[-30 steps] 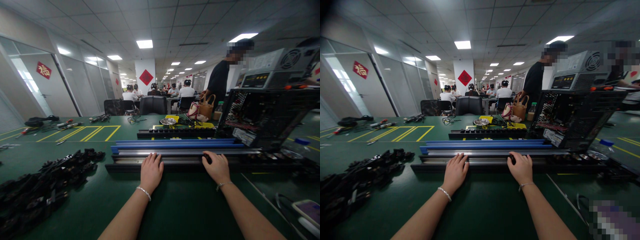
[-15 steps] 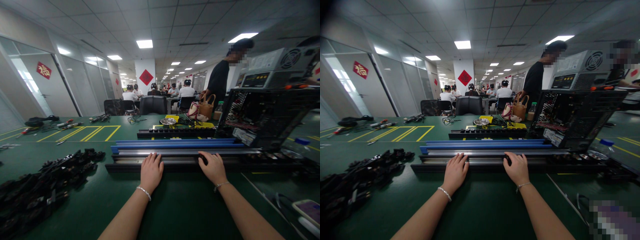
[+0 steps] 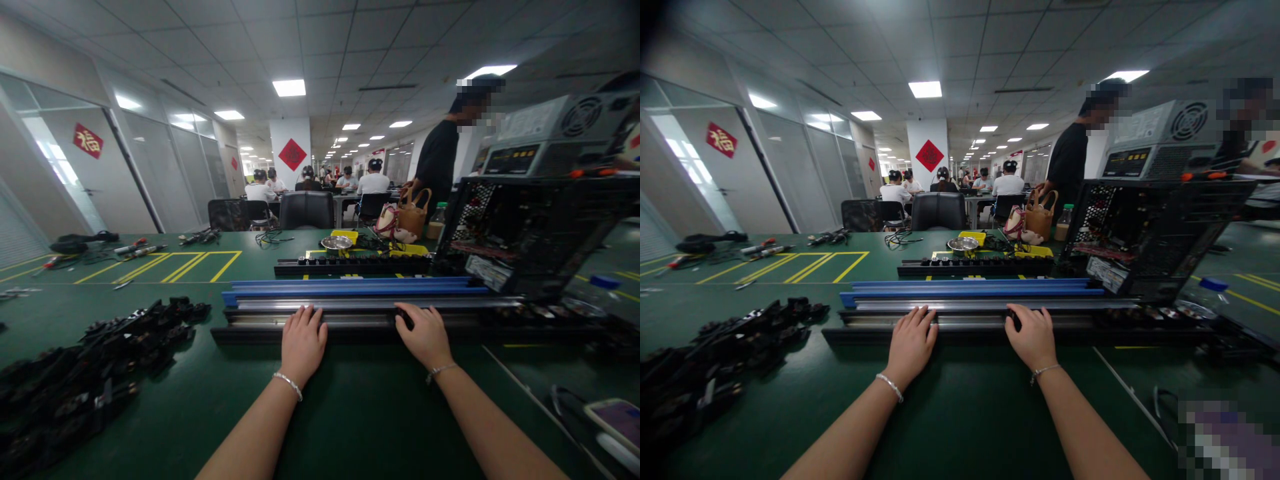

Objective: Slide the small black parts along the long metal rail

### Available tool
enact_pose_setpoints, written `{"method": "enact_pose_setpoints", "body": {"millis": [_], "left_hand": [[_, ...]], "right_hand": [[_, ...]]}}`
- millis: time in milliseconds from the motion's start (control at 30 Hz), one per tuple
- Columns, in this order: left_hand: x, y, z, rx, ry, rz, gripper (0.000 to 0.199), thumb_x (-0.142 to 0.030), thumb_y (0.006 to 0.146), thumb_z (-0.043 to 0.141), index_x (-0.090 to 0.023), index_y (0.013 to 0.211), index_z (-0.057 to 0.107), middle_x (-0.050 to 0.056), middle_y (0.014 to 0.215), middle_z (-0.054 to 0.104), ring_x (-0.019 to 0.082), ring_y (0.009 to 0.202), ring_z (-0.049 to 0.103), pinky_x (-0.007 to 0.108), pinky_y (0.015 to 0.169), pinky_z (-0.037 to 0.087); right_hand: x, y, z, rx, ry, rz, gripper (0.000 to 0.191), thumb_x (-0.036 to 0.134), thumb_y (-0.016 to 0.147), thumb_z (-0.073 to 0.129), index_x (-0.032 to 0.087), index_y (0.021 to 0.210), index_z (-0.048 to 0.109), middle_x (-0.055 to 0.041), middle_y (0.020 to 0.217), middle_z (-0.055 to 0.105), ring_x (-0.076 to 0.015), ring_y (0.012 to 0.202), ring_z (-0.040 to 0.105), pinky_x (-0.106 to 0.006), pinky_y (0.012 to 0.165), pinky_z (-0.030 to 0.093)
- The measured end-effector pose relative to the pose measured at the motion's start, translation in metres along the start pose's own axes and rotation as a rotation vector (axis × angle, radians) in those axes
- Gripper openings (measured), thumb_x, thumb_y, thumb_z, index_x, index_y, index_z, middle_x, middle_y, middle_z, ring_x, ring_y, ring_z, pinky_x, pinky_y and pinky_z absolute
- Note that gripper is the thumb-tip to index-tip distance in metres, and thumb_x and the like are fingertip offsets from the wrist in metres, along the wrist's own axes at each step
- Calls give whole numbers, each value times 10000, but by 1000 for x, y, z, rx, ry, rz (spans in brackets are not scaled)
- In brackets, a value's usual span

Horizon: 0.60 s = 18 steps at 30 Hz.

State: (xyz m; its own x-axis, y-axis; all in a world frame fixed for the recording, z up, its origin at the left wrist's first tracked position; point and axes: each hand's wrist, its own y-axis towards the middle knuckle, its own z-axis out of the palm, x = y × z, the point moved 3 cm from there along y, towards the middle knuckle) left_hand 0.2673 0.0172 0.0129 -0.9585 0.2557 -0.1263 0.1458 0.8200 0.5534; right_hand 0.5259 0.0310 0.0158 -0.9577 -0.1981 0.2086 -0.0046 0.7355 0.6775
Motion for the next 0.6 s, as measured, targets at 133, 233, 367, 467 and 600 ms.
{"method": "enact_pose_setpoints", "body": {"millis": [133, 233, 367, 467, 600], "left_hand": [[1, 0, 1, -6, 0, -1, 378, -365, 906, 345, -241, 1201, 545, 38, 1295, 523, 220, 1239, 402, 406, 1013, 327], [1, 0, 1, -17, 0, 3, 375, -366, 902, 355, -244, 1201, 546, 39, 1295, 522, 222, 1239, 403, 405, 1011, 330], [1, 0, 0, -16, -2, 4, 377, -364, 904, 349, -238, 1200, 546, 42, 1294, 523, 221, 1237, 405, 406, 1010, 332], [1, 0, 0, -12, -3, 7, 378, -366, 904, 348, -238, 1200, 545, 43, 1297, 520, 222, 1240, 400, 407, 1010, 332], [1, 0, 0, -9, -1, 6, 373, -361, 902, 352, -240, 1197, 546, 44, 1297, 520, 222, 1233, 408, 411, 1010, 330]], "right_hand": [[3, 0, 1, 3, 5, -12, 288, 304, 797, 444, 206, 1003, 619, -43, 1006, 673, -223, 870, 599, -482, 974, 286], [3, 0, 1, 5, 1, -15, 289, 305, 799, 440, 206, 1004, 619, -47, 1010, 673, -226, 873, 600, -486, 971, 289], [2, 0, 2, 6, -1, -12, 294, 307, 799, 440, 204, 1008, 619, -50, 1004, 674, -227, 878, 600, -484, 970, 292], [2, 0, 2, 2, -1, -13, 296, 306, 798, 438, 204, 1008, 622, -51, 1005, 673, -225, 874, 601, -484, 967, 295], [3, 0, 2, -2, -6, -18, 302, 298, 799, 432, 202, 1013, 622, -55, 1016, 671, -222, 870, 603, -481, 965, 297]]}}
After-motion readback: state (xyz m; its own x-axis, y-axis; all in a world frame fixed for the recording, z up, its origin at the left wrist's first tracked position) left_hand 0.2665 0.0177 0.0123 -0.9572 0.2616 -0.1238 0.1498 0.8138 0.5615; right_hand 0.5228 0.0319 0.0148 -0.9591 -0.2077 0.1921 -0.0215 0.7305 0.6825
